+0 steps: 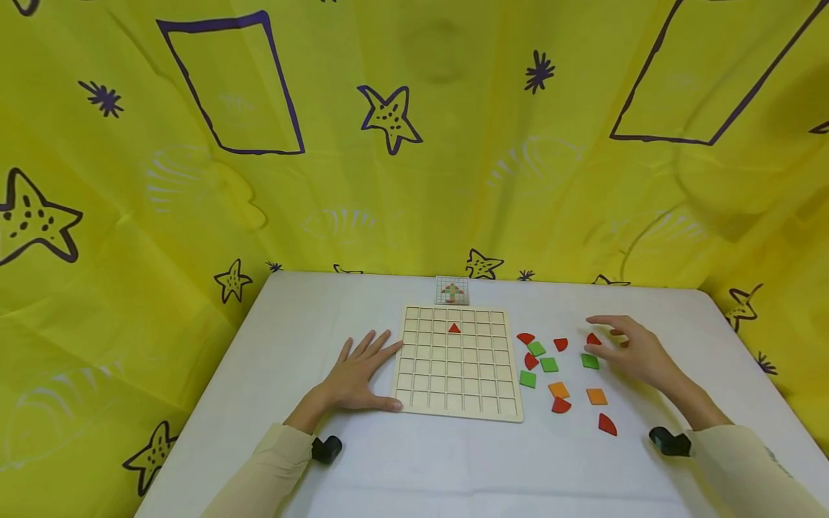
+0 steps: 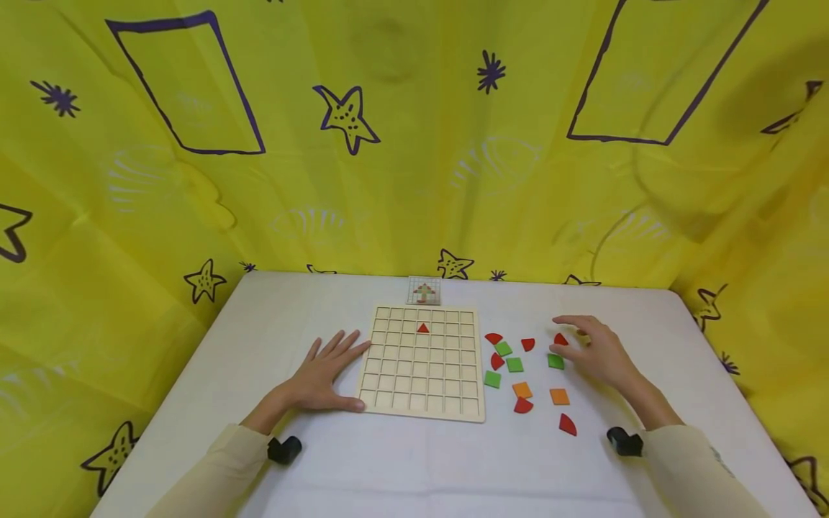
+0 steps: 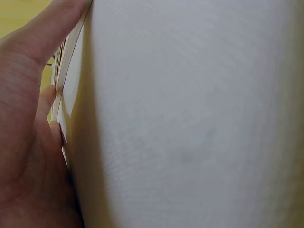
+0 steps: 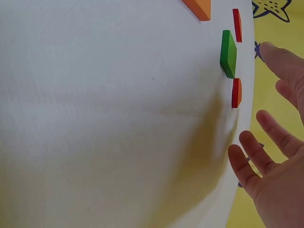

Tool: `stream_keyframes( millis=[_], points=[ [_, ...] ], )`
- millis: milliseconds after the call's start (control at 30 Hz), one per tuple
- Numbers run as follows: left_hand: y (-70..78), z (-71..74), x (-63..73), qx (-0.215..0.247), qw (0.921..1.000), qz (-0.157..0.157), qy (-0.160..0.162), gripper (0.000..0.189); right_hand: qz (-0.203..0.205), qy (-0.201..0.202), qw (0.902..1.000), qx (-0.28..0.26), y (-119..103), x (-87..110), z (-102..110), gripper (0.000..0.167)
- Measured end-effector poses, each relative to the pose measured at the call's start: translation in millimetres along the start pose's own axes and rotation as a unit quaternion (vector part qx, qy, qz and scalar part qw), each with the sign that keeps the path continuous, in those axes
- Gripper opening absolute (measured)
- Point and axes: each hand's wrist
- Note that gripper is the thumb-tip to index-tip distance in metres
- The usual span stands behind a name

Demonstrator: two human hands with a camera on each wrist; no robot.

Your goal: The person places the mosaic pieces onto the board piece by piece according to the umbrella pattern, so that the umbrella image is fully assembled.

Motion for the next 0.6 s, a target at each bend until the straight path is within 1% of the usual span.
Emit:
stream_keyframes(
  millis=[100, 300, 433, 600],
  points=[
    [-0.2, 0.5, 0.0, 0.001, 1.0, -0.002, 0.002, 0.11, -0.008, -0.009, 0.9999, -0.006, -2, -1.6, -4, 0.055],
    [-0.5, 0.3, -0.5, 0.004, 1.0, -0.003, 0.004, 0.11, 0.011, 0.001, 0.9999, -0.006, -6, -6.1, -18, 0.047],
    [-0.4, 0.0, -0.2, 0.001, 1.0, 0.001, 0.001, 0.11, 0.011, 0.007, 0.9995, 0.029, -9, -8.0, -28, 0.043],
    [0.7, 1.1, 0.3, 0.001, 1.0, 0.002, 0.001, 0.11, -0.012, 0.016, 0.9981, 0.058, -14, -6.8, -36, 0.041]
  ],
)
Point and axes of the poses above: each hand's wrist, its own x-axis away from the middle knuckle, its own z-axis out of the back of the hand, y = z × x, and after that the axes turned 9 degrees about y, right-handed
